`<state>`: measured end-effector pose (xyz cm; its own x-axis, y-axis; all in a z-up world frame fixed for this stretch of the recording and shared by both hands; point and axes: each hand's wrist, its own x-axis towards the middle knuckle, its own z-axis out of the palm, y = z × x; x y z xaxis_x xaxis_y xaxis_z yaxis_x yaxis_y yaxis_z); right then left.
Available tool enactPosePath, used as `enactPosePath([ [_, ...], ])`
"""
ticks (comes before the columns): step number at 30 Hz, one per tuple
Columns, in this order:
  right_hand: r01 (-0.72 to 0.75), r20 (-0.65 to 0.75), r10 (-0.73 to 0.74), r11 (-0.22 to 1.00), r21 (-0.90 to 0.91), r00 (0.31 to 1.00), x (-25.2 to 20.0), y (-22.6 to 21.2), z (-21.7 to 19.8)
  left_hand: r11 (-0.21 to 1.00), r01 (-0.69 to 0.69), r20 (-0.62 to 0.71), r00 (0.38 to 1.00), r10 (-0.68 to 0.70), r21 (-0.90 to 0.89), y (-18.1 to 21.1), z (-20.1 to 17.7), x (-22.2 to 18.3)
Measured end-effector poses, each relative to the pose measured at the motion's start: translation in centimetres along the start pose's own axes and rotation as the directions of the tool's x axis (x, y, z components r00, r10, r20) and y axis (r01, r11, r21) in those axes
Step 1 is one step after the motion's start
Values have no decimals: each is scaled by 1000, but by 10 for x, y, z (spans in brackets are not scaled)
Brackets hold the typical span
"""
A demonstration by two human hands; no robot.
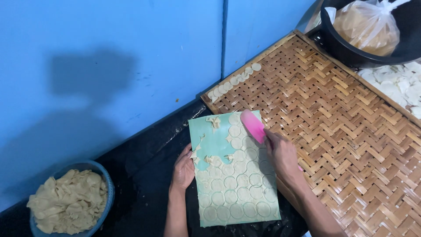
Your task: Extracting circular dough pieces from a sheet and placing them on a bamboo drying tray.
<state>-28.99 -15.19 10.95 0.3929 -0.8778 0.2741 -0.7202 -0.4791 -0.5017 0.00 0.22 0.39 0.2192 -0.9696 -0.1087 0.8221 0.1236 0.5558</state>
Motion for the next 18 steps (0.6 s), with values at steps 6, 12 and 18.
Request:
enactPosePath([
  [6, 0, 17, 0, 1000, -22, 1000, 0, -1, 1, 1000, 4, -25, 1000, -3, 23, 1, 5, 0],
  [12, 14, 24, -14, 1000, 2, 1000, 4, 7, 5, 999, 6, -35, 999, -5, 39, 5, 10, 1],
  [18, -19, 8, 20, 1000, -12, 1000, 1, -7, -9, 999, -4, -37, 999, 5, 44, 3, 10, -2],
])
